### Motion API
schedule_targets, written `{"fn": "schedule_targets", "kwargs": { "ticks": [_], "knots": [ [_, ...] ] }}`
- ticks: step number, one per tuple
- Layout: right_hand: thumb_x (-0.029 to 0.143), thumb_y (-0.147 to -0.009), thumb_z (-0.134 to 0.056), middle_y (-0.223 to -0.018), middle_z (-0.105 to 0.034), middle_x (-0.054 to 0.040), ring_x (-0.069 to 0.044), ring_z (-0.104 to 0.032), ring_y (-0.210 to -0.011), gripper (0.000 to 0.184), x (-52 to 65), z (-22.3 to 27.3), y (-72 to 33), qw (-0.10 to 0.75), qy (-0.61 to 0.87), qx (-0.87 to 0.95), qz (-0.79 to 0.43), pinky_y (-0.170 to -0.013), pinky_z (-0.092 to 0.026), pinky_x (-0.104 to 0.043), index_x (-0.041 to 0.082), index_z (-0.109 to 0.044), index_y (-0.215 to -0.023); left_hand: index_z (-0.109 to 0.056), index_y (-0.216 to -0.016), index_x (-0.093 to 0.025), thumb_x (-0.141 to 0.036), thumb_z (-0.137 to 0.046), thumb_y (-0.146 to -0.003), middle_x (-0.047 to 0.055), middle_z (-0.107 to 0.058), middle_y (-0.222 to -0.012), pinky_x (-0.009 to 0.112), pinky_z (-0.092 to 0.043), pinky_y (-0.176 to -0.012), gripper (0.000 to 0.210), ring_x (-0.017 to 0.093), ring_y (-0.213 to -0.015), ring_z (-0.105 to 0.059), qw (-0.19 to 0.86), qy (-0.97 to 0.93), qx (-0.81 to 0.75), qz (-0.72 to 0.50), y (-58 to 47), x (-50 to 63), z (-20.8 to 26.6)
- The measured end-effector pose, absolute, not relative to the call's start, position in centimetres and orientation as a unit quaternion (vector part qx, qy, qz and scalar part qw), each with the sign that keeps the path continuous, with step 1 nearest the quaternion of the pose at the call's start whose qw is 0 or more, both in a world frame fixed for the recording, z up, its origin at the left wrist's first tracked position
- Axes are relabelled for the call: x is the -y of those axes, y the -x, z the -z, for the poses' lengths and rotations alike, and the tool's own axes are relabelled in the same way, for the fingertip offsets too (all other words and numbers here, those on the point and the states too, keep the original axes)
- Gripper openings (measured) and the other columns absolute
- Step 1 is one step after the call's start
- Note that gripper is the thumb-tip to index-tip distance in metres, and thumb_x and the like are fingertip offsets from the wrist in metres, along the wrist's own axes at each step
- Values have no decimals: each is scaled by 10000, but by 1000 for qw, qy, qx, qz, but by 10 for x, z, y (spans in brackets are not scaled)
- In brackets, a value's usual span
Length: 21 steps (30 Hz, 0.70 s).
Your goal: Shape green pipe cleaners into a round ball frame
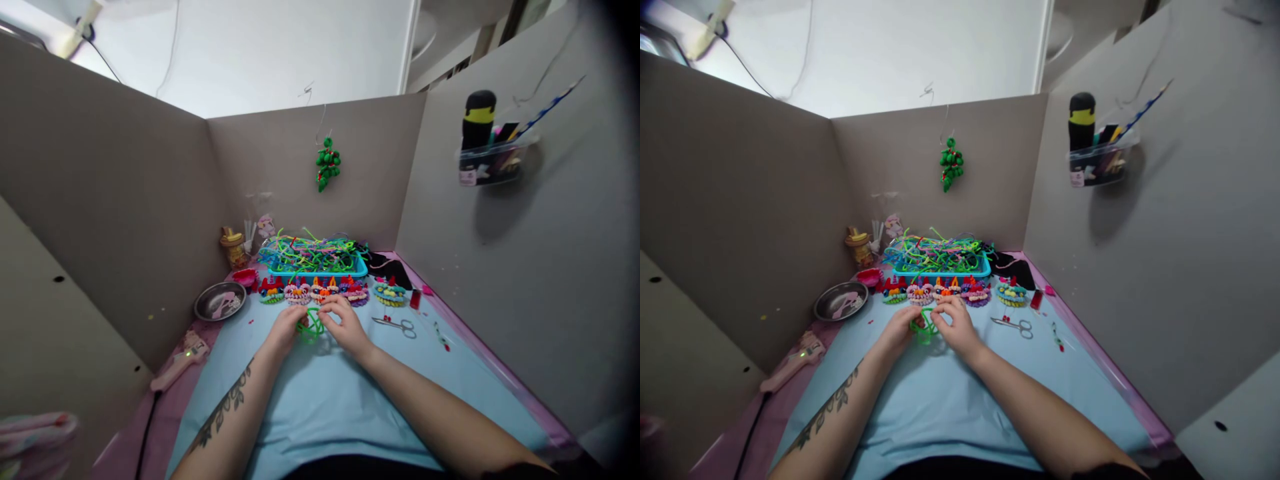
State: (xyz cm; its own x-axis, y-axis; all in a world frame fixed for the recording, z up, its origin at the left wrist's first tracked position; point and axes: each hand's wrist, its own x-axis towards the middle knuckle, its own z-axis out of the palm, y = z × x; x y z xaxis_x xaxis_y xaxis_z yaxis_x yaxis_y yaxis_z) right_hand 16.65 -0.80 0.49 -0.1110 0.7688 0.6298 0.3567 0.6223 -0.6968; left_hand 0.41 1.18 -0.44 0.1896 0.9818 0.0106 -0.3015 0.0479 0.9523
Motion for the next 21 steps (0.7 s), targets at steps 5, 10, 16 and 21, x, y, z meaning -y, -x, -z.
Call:
{"fn": "schedule_targets", "kwargs": {
  "ticks": [5, 10, 16, 21],
  "knots": [
    [258, -733, -591, -724, -514, -23, -185, -506, -784, 132, 7, -7, -161, 509, 428, 717, -208, -738, -398, -316, 194, -596, -618, -527, -576, -139, -339, -608, -676, -35, -475, -525, 220, -296, -543, 238, 88, -522, -402, 528, -552, -407, -501, -9, -7, 3],
    [169, -697, -548, -683, -509, -9, -176, -502, -755, 143, 8, -7, -157, 521, 435, 708, -197, -726, -383, -301, 192, -528, -558, -521, -599, -140, -401, -596, -690, -31, -462, -539, 223, -297, -553, 286, 97, -547, -398, 503, -582, -408, -491, -11, -4, 0],
    [131, -663, -489, -661, -483, 3, -167, -481, -724, 140, 8, -7, -157, 554, 434, 688, -179, -699, -376, -284, 197, -464, -541, -527, -635, -136, -443, -603, -693, -31, -457, -556, 216, -292, -544, 322, 91, -547, -384, 504, -594, -396, -485, -13, -4, 2],
    [119, -643, -470, -636, -453, 12, -158, -457, -690, 144, 7, -6, -154, 567, 439, 677, -169, -662, -366, -271, 201, -434, -531, -542, -626, -132, -439, -628, -664, -40, -442, -538, 214, -269, -525, 321, 83, -529, -365, 501, -583, -408, -493, -16, -4, 1]
  ]
}}
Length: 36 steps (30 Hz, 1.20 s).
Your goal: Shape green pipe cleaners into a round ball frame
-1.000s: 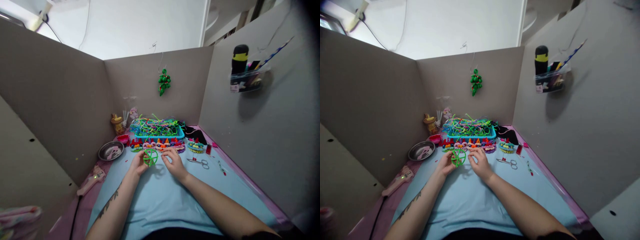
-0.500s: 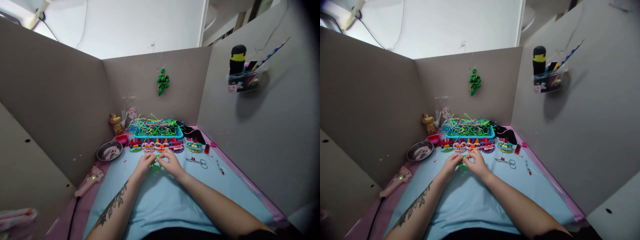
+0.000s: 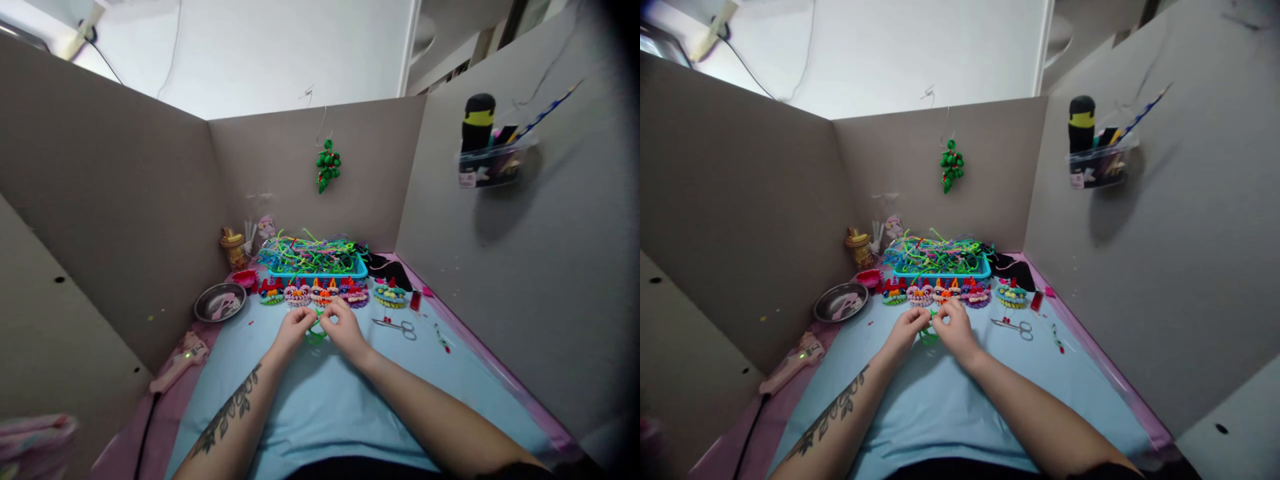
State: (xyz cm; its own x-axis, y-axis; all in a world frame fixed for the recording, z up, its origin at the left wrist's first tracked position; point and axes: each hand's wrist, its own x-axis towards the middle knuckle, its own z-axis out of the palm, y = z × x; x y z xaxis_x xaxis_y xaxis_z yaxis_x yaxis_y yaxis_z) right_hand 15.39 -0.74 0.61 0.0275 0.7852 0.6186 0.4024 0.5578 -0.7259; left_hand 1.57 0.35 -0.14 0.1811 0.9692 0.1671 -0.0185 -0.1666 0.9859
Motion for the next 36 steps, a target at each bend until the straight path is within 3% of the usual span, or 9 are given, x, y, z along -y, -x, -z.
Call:
{"fn": "schedule_targets", "kwargs": {
  "ticks": [7, 14, 19, 24, 28, 32, 36],
  "knots": [
    [121, -654, -498, -644, -465, 6, -166, -479, -718, 162, 5, 1, -151, 532, 461, 690, -170, -688, -372, -280, 196, -447, -520, -533, -561, -132, -386, -620, -633, -39, -432, -487, 216, -255, -502, 277, 79, -492, -354, 504, -552, -447, -491, -21, -3, -2],
    [176, -722, -527, -697, -508, -15, -180, -500, -760, 120, 11, -1, -149, 492, 438, 737, -153, -715, -386, -303, 191, -555, -607, -502, -467, -138, -250, -605, -575, -34, -425, -435, 214, -266, -467, 186, 72, -448, -369, 564, -504, -439, -484, -12, -10, 11],
    [212, -780, -512, -819, -565, -50, -191, -527, -830, 109, 7, -6, -159, 556, 409, 704, -167, -775, -409, -332, 198, -620, -783, -455, -488, -158, -218, -604, -598, -54, -401, -423, 214, -354, -466, 195, 65, -407, -387, 679, -277, -376, -567, 3, -22, 5],
    [223, -787, -517, -865, -577, -56, -197, -538, -868, 117, -1, -1, -170, 582, 413, 677, -182, -804, -416, -348, 199, -621, -833, -513, -588, -155, -172, -577, -650, -21, -529, -520, 247, -466, -588, 90, 90, -511, -517, 675, -153, -323, -645, 29, -33, -8],
    [201, -780, -523, -877, -570, -52, -192, -535, -890, 116, 2, 1, -168, 567, 399, 692, -200, -826, -412, -346, 200, -623, -837, -487, -568, -164, -184, -549, -682, -22, -534, -532, 323, -493, -689, 132, 102, -545, -536, 673, -100, -311, -663, 39, -34, -10],
    [209, -792, -517, -880, -559, -48, -185, -532, -892, 124, 6, -1, -164, 557, 385, 705, -209, -827, -414, -338, 209, -634, -831, -491, -568, -166, -187, -541, -684, -18, -542, -546, 391, -486, -736, 128, 127, -582, -559, 680, -107, -320, -651, 36, -31, -12],
    [234, -806, -523, -889, -553, -54, -189, -523, -916, 133, 9, -4, -165, 569, 373, 710, -184, -836, -412, -345, 215, -648, -850, -551, -590, -147, -192, -574, -651, -16, -532, -552, 281, -451, -634, 79, 107, -551, -508, 659, -247, -360, -612, 21, -22, -10]
  ]
}}
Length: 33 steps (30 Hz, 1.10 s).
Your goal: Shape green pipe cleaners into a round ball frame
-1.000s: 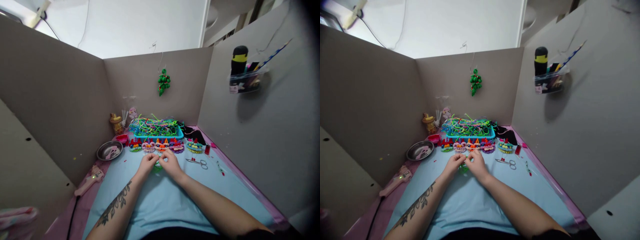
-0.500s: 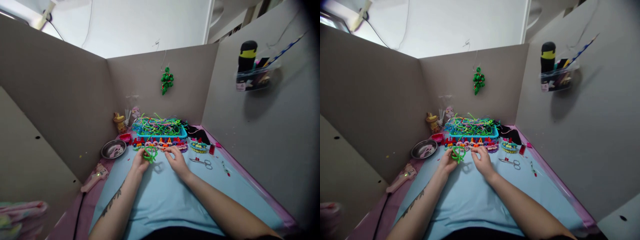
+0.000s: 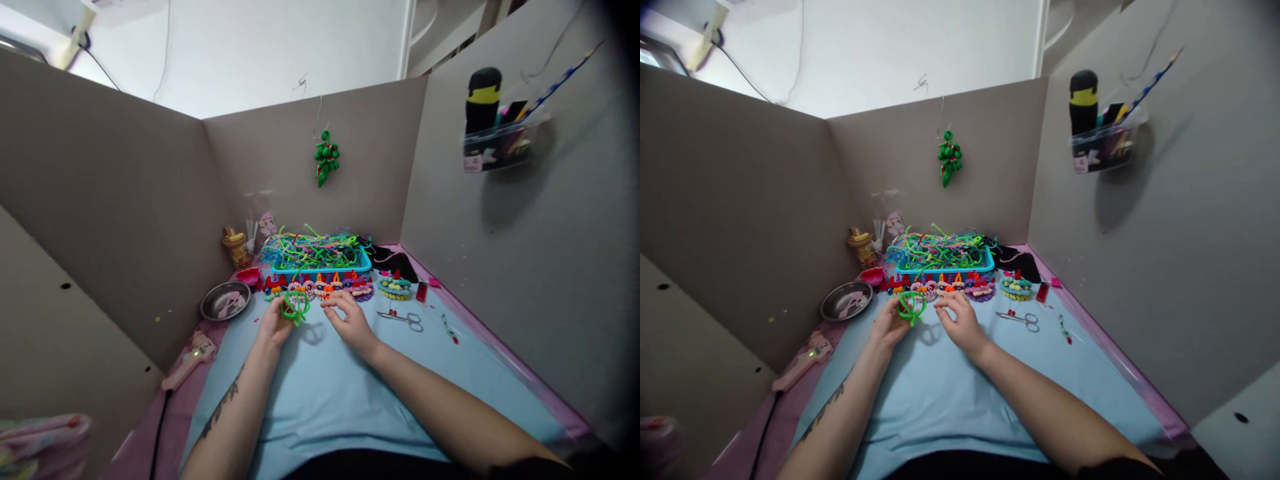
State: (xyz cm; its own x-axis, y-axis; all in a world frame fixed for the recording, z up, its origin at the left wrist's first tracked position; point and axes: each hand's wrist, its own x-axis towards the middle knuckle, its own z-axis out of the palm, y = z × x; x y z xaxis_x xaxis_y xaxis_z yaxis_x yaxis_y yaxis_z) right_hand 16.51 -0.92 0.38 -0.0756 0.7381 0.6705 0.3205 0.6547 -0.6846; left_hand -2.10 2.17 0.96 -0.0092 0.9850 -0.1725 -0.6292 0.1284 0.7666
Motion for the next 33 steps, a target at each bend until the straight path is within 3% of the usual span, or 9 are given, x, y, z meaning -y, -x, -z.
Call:
{"fn": "schedule_targets", "kwargs": {
  "ticks": [5, 10, 16, 22, 33],
  "knots": [
    [238, -791, -563, -896, -574, -55, -206, -518, -928, 166, 14, -8, -167, 564, 340, 744, -113, -838, -409, -390, 254, -663, -922, -590, -572, -143, -226, -636, -639, -4, -513, -624, 230, -372, -622, 116, 111, -619, -462, 481, -589, -376, -529, 3, -4, -6],
    [218, -785, -578, -899, -626, -40, -207, -509, -944, 189, 17, -10, -168, 541, 301, 781, -83, -857, -403, -415, 296, -674, -927, -601, -588, -163, -249, -605, -708, 18, -504, -673, 258, -376, -686, 148, 144, -689, -475, 382, -710, -356, -473, 1, 6, -12],
    [246, -778, -593, -888, -653, -34, -200, -533, -920, 160, 14, -13, -168, 513, 298, 797, -109, -874, -388, -411, 284, -675, -909, -610, -598, -165, -267, -598, -716, 23, -516, -678, 263, -378, -690, 156, 149, -691, -486, 362, -723, -355, -469, 4, 9, -18],
    [239, -776, -590, -770, -661, -23, -176, -573, -766, 86, 15, -14, -170, 468, 330, 805, -155, -753, -411, -334, 233, -658, -829, -616, -602, -165, -256, -584, -725, 13, -515, -651, 258, -368, -659, 157, 140, -661, -486, 342, -739, -362, -454, 3, 9, -16],
    [185, -720, -618, -727, -595, -12, -171, -538, -783, 53, 5, -9, -171, 440, 359, 800, -195, -739, -401, -309, 203, -638, -675, -656, -632, -169, -269, -605, -715, 24, -531, -663, 256, -370, -660, 140, 146, -672, -499, 322, -755, -369, -436, 1, 7, -10]
  ]
}}
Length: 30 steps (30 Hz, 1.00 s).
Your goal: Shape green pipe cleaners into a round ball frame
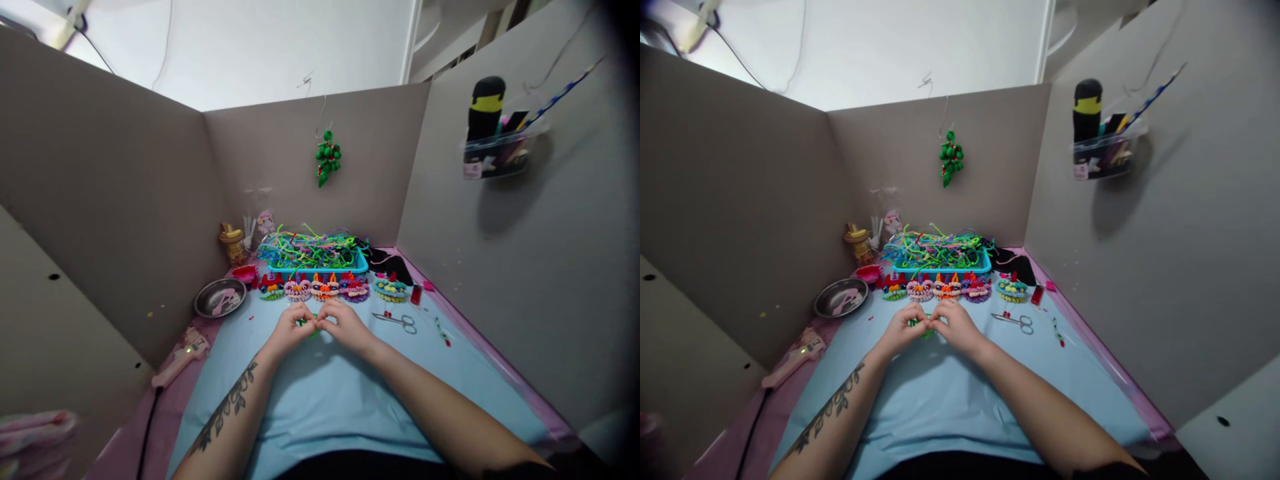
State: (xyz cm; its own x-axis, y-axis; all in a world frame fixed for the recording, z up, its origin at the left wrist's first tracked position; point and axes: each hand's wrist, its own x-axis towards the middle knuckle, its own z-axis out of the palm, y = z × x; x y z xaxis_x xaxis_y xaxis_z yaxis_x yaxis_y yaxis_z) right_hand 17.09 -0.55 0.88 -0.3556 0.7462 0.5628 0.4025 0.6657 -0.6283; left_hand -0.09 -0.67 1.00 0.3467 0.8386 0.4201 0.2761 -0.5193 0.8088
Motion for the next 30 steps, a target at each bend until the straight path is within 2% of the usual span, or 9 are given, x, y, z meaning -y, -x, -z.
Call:
{"fn": "schedule_targets", "kwargs": {
  "ticks": [11, 19, 24, 30],
  "knots": [
    [254, -740, -574, -695, -592, 7, -141, -550, -694, 112, -6, -4, -181, 383, 323, 795, -342, -701, -424, -280, 183, -617, -665, -623, -599, -164, -309, -545, -758, 17, -529, -632, 254, -366, -661, 229, 148, -663, -494, 322, -759, -386, -413, -2, 10, -18],
    [225, -703, -610, -683, -615, -4, -155, -561, -706, 81, -9, -4, -180, 430, 385, 755, -311, -692, -410, -278, 176, -642, -646, -651, -727, -131, -317, -601, -712, 28, -592, -683, 229, -389, -622, 194, 139, -652, -522, 370, -753, -415, -351, -1, 9, -16],
    [205, -697, -615, -705, -625, -10, -155, -569, -724, 66, -11, 0, -178, 417, 407, 745, -324, -698, -408, -262, 167, -660, -667, -668, -681, -128, -290, -616, -688, 25, -601, -655, 225, -384, -632, 171, 136, -659, -523, 312, -767, -437, -352, -4, 9, -13],
    [190, -699, -627, -724, -622, -6, -164, -564, -768, 52, -9, -2, -177, 410, 407, 775, -258, -731, -395, -276, 186, -652, -654, -672, -670, -151, -223, -603, -689, 9, -576, -610, 232, -368, -666, 101, 128, -657, -498, 210, -800, -425, -368, -4, 5, -4]
  ]
}}
